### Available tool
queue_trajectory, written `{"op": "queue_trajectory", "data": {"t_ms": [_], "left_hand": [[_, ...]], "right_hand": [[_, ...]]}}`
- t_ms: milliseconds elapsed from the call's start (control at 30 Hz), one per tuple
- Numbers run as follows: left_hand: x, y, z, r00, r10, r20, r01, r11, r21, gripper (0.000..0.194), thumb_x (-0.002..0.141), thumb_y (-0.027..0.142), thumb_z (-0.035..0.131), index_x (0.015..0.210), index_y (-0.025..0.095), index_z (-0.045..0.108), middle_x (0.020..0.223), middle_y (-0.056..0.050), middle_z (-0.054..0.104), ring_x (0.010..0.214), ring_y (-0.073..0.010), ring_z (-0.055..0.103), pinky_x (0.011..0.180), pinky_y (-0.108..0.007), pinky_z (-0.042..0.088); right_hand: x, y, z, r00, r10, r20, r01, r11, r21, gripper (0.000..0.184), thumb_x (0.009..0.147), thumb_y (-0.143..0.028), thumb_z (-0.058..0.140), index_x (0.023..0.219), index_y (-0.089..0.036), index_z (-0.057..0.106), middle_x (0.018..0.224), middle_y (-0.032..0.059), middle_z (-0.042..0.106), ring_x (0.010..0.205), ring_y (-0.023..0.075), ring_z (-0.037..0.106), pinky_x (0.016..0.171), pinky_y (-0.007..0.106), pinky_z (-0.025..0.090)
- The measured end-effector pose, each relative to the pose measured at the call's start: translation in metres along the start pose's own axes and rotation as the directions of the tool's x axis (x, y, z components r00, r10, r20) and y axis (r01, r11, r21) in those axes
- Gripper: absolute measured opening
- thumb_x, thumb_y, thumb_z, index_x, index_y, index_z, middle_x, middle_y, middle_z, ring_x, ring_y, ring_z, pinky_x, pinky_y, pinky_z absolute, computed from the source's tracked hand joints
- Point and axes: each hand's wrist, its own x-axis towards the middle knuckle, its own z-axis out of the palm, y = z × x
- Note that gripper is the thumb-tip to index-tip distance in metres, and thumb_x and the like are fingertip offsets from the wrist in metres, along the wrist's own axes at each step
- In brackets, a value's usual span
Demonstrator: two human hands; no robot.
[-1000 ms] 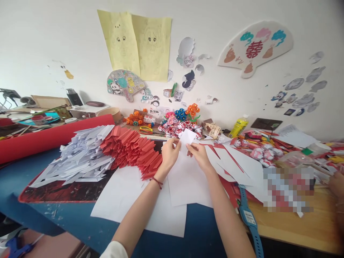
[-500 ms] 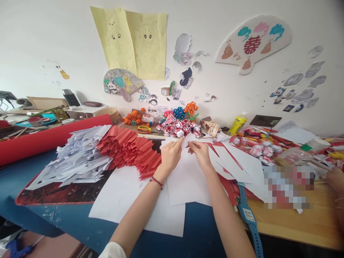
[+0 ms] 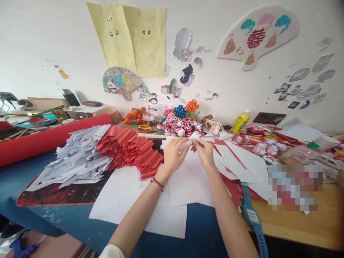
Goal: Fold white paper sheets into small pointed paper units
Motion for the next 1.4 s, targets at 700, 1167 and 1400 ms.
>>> {"op": "queue_trajectory", "data": {"t_ms": [700, 1167, 1400], "left_hand": [[0.008, -0.001, -0.007, 0.961, -0.277, 0.018, 0.255, 0.857, -0.448, 0.018, 0.086, 0.035, 0.061, 0.083, 0.018, 0.067, 0.085, -0.002, 0.069, 0.072, -0.0121, 0.054, 0.067, -0.025, 0.040], [0.009, -0.001, -0.009, 0.943, -0.319, 0.091, 0.316, 0.778, -0.543, 0.022, 0.085, 0.039, 0.061, 0.086, 0.018, 0.067, 0.089, -0.003, 0.068, 0.078, -0.0132, 0.057, 0.067, -0.024, 0.041], [0.009, -0.001, -0.010, 0.933, -0.345, 0.106, 0.337, 0.729, -0.596, 0.022, 0.083, 0.039, 0.063, 0.083, 0.018, 0.070, 0.084, -0.003, 0.070, 0.077, -0.0135, 0.057, 0.067, -0.024, 0.042]], "right_hand": [[-0.012, -0.029, 0.004, 0.998, -0.049, -0.030, 0.050, 0.998, 0.024, 0.025, 0.075, -0.042, 0.072, 0.079, -0.018, 0.070, 0.073, 0.0029, 0.066, 0.058, 0.0146, 0.059, 0.055, 0.027, 0.051], [-0.012, -0.032, 0.001, 0.996, -0.068, 0.057, 0.063, 0.994, 0.087, 0.026, 0.075, -0.043, 0.071, 0.075, -0.017, 0.069, 0.064, 0.0021, 0.061, 0.053, 0.0134, 0.056, 0.049, 0.027, 0.047], [-0.013, -0.034, 0.002, 0.993, -0.066, 0.102, 0.059, 0.996, 0.072, 0.023, 0.078, -0.041, 0.069, 0.074, -0.018, 0.068, 0.065, 0.0013, 0.061, 0.054, 0.0129, 0.056, 0.050, 0.026, 0.047]]}}
